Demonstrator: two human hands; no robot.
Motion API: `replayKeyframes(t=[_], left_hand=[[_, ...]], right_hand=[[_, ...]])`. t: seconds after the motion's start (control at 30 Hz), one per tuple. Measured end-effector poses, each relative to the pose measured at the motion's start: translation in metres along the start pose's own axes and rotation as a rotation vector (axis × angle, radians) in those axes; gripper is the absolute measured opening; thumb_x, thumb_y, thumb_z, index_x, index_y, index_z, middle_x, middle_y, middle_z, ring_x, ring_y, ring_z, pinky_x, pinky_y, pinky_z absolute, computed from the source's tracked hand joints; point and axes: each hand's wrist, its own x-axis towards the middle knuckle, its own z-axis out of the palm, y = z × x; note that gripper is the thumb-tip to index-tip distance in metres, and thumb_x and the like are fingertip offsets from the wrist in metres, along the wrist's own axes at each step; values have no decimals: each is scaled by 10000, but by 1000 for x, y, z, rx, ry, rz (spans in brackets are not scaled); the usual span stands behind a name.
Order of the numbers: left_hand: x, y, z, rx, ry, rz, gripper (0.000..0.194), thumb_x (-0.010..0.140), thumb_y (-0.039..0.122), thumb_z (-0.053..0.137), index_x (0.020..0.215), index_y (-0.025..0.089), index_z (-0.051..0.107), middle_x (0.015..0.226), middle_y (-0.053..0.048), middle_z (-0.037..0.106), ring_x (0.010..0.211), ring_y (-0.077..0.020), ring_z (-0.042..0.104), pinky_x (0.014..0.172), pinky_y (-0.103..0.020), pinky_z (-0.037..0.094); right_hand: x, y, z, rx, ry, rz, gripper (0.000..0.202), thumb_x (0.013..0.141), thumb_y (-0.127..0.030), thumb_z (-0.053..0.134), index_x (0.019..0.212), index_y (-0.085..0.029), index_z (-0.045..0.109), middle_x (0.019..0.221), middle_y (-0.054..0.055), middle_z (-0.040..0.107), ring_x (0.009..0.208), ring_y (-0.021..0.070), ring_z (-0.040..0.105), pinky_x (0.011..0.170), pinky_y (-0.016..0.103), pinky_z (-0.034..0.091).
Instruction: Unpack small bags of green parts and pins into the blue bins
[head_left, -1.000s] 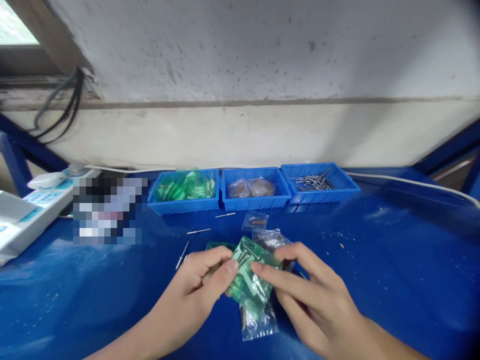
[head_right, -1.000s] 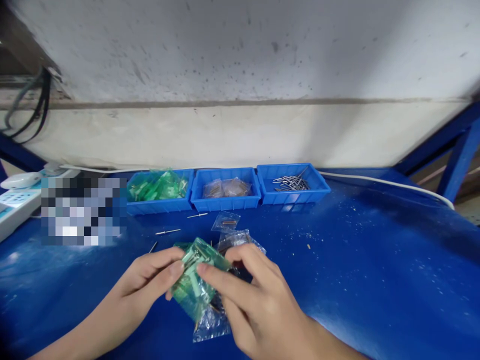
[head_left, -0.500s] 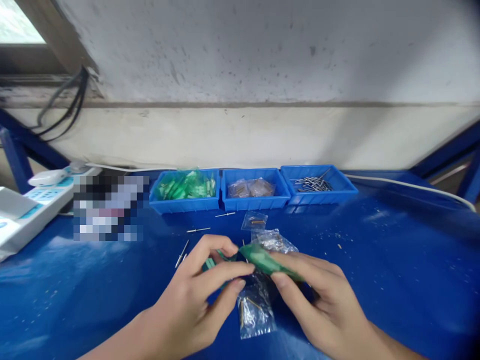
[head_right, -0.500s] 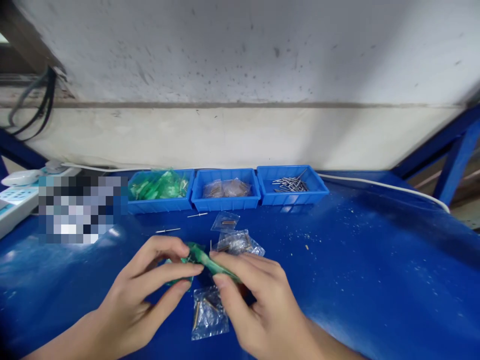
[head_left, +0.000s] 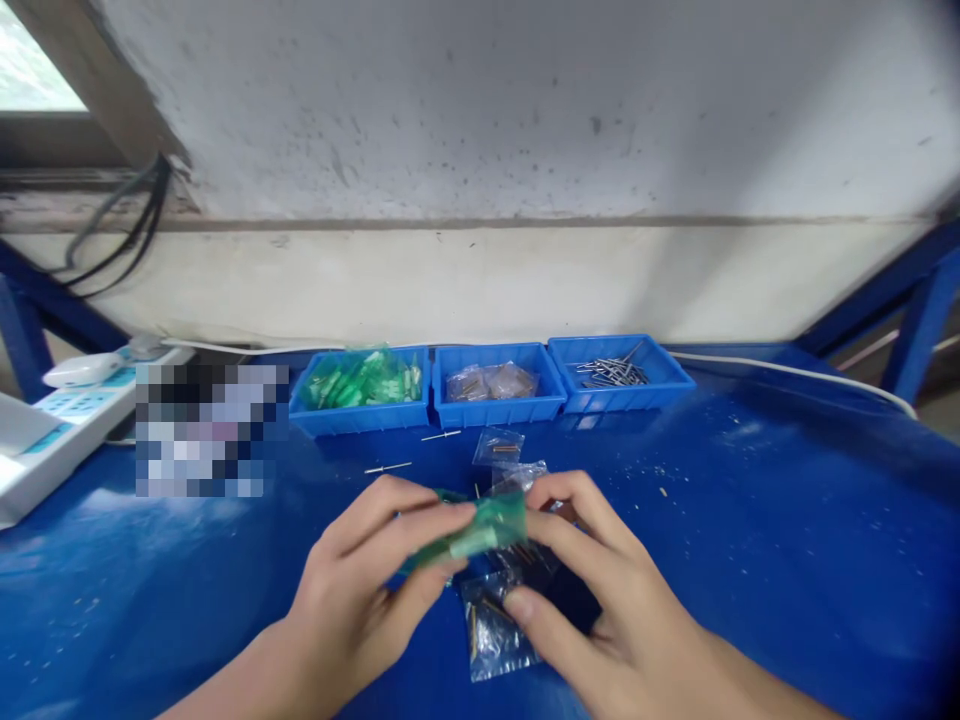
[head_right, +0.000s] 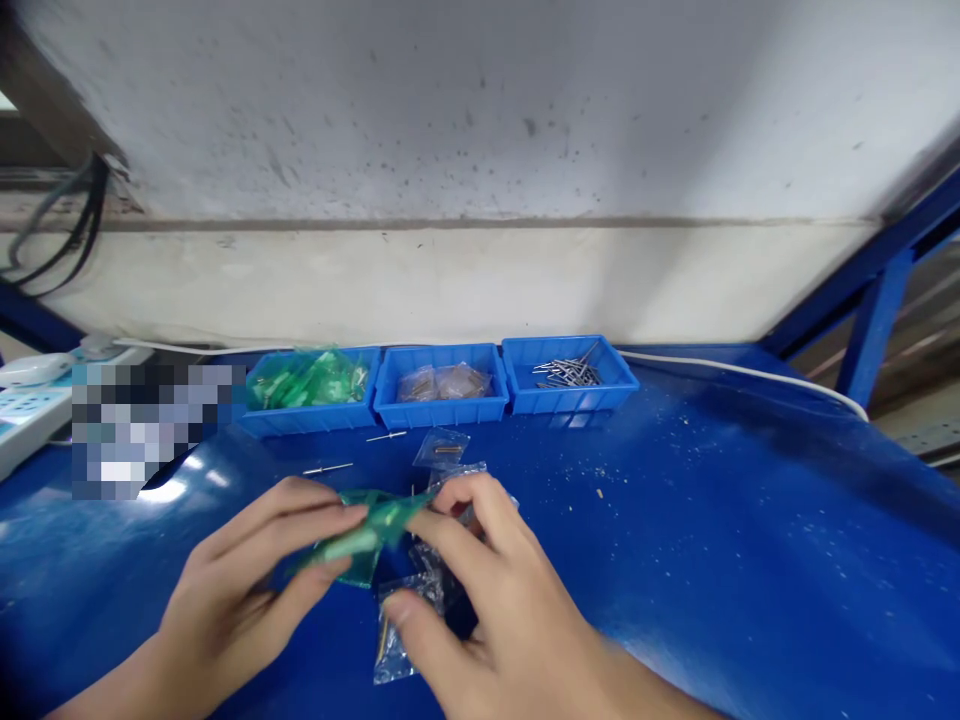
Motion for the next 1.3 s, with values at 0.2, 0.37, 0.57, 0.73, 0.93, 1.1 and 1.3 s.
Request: replayKeyframes(t=[0.2, 0.37, 0.57, 0.73, 0.93, 1.1, 1.3], left_hand=[[-8, 2, 4, 130, -109, 99, 474, 802, -46, 496, 1161, 246, 596, 1070, -66, 460, 994, -165, 501, 815, -259, 474], [-2, 2, 1, -173, -243, -228, 247, 892, 118, 465, 1089, 224, 569, 833, -13, 507, 736, -110, 511, 665, -223, 442], [1, -2, 1, -683, -279, -696, 470, 964, 449, 243, 772, 169, 567, 691, -4, 502, 646, -116, 449, 605, -235, 402], [3, -4, 3, -653, -330, -734, 307, 907, 394, 468, 730, 160, 559, 597, 32, 442, 547, -86, 401, 509, -204, 351], [1, -2, 2, -44, 0, -94, 125, 834, 107, 571, 915, 187, 621, 833, -25, 607, 729, -125, 562, 655, -244, 468], [-3, 6, 1, 73, -89, 232, 225, 774, 30, 610, 946, 172, 636, 886, -51, 601, 778, -153, 535, 754, -318, 489], [-1, 3, 5, -55, -176, -55, 254, 816, 148, 609, 1063, 208, 612, 996, -71, 587, 922, -192, 547, 808, -334, 485]], right_hand=[[2, 0, 1, 206, 47, 96, 210, 907, -245, 456, 985, -242, 651, 710, -12, 600, 600, 115, 545, 546, 241, 483], [3, 12, 4, 77, 45, -6, 323, 881, -133, 476, 1172, -208, 593, 686, -19, 625, 527, 94, 518, 513, 231, 451], [-1, 16, 4, -182, 81, -301, 391, 843, -55, 471, 1210, -144, 573, 711, 35, 568, 594, 125, 507, 508, 254, 453], [-6, 17, 5, -218, 18, -266, 511, 825, -17, 451, 1301, -203, 484, 1113, 111, 509, 976, 170, 536, 754, 301, 519], [-1, 5, 3, -133, -24, 37, 288, 810, -194, 556, 1097, -206, 585, 1113, 98, 448, 1024, 209, 489, 859, 388, 494], [-1, -4, 4, 10, 87, 25, 147, 877, -319, 492, 855, -245, 617, 787, 28, 562, 790, 190, 558, 732, 383, 513], [-1, 4, 6, 63, 97, 52, 278, 886, -194, 473, 1119, -256, 613, 807, 26, 638, 756, 161, 608, 705, 325, 523]])
